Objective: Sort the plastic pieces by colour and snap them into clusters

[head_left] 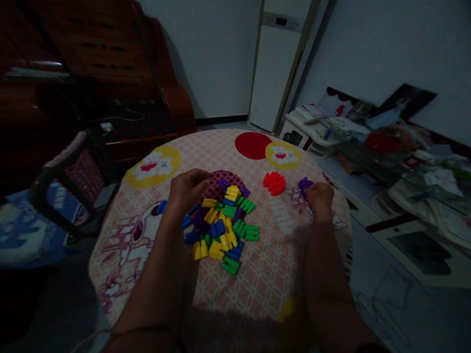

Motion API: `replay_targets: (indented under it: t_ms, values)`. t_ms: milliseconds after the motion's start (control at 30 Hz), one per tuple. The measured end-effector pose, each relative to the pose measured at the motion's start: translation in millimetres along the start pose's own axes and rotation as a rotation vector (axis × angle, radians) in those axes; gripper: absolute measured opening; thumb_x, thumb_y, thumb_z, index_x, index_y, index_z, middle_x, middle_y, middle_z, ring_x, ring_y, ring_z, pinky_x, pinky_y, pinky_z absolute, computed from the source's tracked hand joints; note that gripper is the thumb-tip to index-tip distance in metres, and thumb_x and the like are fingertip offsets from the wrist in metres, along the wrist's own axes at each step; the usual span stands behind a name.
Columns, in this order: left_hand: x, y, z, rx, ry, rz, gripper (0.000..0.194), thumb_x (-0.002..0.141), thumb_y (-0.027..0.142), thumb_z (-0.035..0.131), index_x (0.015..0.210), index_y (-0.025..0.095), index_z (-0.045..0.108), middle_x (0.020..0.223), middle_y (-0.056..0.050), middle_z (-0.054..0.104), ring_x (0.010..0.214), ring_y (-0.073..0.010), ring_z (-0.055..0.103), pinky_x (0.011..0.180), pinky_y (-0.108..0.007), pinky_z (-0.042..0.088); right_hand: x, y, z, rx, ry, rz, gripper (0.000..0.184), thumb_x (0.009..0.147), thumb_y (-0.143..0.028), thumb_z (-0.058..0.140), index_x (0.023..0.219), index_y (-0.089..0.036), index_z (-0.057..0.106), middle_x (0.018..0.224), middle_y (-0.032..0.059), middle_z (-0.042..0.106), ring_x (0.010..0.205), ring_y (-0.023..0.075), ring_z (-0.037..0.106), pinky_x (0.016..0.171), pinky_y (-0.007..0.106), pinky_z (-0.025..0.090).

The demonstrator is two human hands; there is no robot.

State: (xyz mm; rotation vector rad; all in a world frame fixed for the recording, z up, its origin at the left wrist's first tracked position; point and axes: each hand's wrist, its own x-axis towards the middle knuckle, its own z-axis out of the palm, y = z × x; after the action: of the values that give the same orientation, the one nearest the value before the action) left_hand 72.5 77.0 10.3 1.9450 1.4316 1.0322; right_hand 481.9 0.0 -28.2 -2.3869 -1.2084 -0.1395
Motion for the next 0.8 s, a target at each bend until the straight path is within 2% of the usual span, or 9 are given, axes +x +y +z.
replay_targets:
  t_ms: [133, 233, 300, 367, 400, 533, 633, 700, 800]
  values:
    - [2.7, -17.3, -13.0, 0.046, -0.064, -0.081, 0.029, 0.071, 0.036, 0.066, 0.092, 0.017, 0.074, 0.079, -0.004, 0.075, 0.072, -0.0190, 0.067, 0.065, -0.027, 0.051, -0.9, -3.0, -4.2, -0.017, 0.040, -0.003, 0.010, 0.076, -0.024, 0.070, 0.073, -0.015, 0.073, 0.077, 0.0138, 0.074, 0.074, 0.0236, 0.067, 0.070, 0.032, 0.044]
    - [1.3, -19.1, -10.9, 0.074, -0.241, -0.043, 0.031, 0.070, 0.039, 0.069, 0.093, 0.018, 0.073, 0.078, -0.004, 0.074, 0.072, -0.0201, 0.067, 0.064, -0.027, 0.050, -1.9, -16.2, -11.3, 0.064, 0.110, -0.026, 0.012, 0.076, -0.027, 0.070, 0.073, -0.015, 0.072, 0.079, 0.0147, 0.073, 0.074, 0.0236, 0.066, 0.070, 0.033, 0.044]
    - [-0.3, -17.8, -3.9, 0.178, -0.371, 0.007, 0.033, 0.066, 0.036, 0.074, 0.093, 0.018, 0.074, 0.081, -0.004, 0.074, 0.075, -0.0217, 0.067, 0.066, -0.028, 0.049, -5.4, -31.9, -13.7, 0.189, 0.093, -0.078, 0.013, 0.074, -0.029, 0.069, 0.071, -0.016, 0.070, 0.075, 0.0115, 0.073, 0.071, 0.0218, 0.065, 0.069, 0.031, 0.046]
    - [-1.4, -17.9, 5.0, 0.306, -0.437, 0.043, 0.032, 0.063, 0.030, 0.076, 0.093, 0.019, 0.074, 0.084, -0.005, 0.074, 0.080, -0.0238, 0.068, 0.070, -0.030, 0.049, -13.2, -52.0, -12.2, 0.347, -0.003, -0.162, 0.014, 0.074, -0.030, 0.066, 0.070, -0.017, 0.069, 0.069, 0.0069, 0.071, 0.066, 0.0194, 0.064, 0.066, 0.029, 0.046]
    - [-1.5, -19.0, 9.1, 0.359, -0.432, 0.050, 0.031, 0.064, 0.027, 0.075, 0.094, 0.019, 0.074, 0.086, -0.005, 0.073, 0.082, -0.0248, 0.068, 0.072, -0.031, 0.049, -19.0, -63.1, -10.0, 0.426, -0.066, -0.210, 0.015, 0.074, -0.031, 0.065, 0.070, -0.017, 0.069, 0.066, 0.0050, 0.070, 0.064, 0.0183, 0.063, 0.065, 0.028, 0.046]
    - [0.8, -28.3, 14.9, 0.457, -0.236, 0.017, 0.028, 0.073, 0.025, 0.065, 0.098, 0.018, 0.075, 0.099, -0.010, 0.074, 0.093, -0.0274, 0.067, 0.082, -0.034, 0.050, -52.0, -109.1, 1.8, 0.660, -0.326, -0.400, 0.016, 0.076, -0.030, 0.063, 0.069, -0.017, 0.069, 0.062, 0.0010, 0.067, 0.062, 0.0155, 0.062, 0.060, 0.025, 0.045]
    - [2.9, -34.3, 3.7, 0.420, -0.107, -0.036, 0.037, 0.072, 0.022, 0.062, 0.107, 0.017, 0.073, 0.103, -0.011, 0.075, 0.093, -0.0257, 0.068, 0.084, -0.034, 0.051, -77.5, -137.7, 7.8, 0.718, -0.452, -0.540, 0.010, 0.077, -0.024, 0.065, 0.073, -0.018, 0.070, 0.069, 0.0011, 0.070, 0.066, 0.0148, 0.064, 0.063, 0.024, 0.045]
    - [3.1, -35.8, -8.3, 0.359, -0.153, -0.061, 0.035, 0.072, 0.025, 0.063, 0.105, 0.017, 0.074, 0.098, -0.009, 0.076, 0.088, -0.0243, 0.069, 0.080, -0.032, 0.051, -89.0, -149.8, 9.6, 0.728, -0.498, -0.607, 0.007, 0.078, -0.022, 0.066, 0.076, -0.018, 0.072, 0.074, 0.0017, 0.072, 0.069, 0.0151, 0.065, 0.065, 0.025, 0.045]
    - [1.3, -34.0, -21.3, 0.330, -0.416, -0.056, 0.029, 0.066, 0.026, 0.067, 0.094, 0.023, 0.077, 0.091, -0.003, 0.077, 0.087, -0.0237, 0.069, 0.079, -0.030, 0.051, -94.9, -156.1, 10.1, 0.733, -0.520, -0.629, 0.009, 0.080, -0.022, 0.066, 0.076, -0.018, 0.072, 0.076, 0.0023, 0.073, 0.070, 0.0156, 0.066, 0.066, 0.025, 0.045]
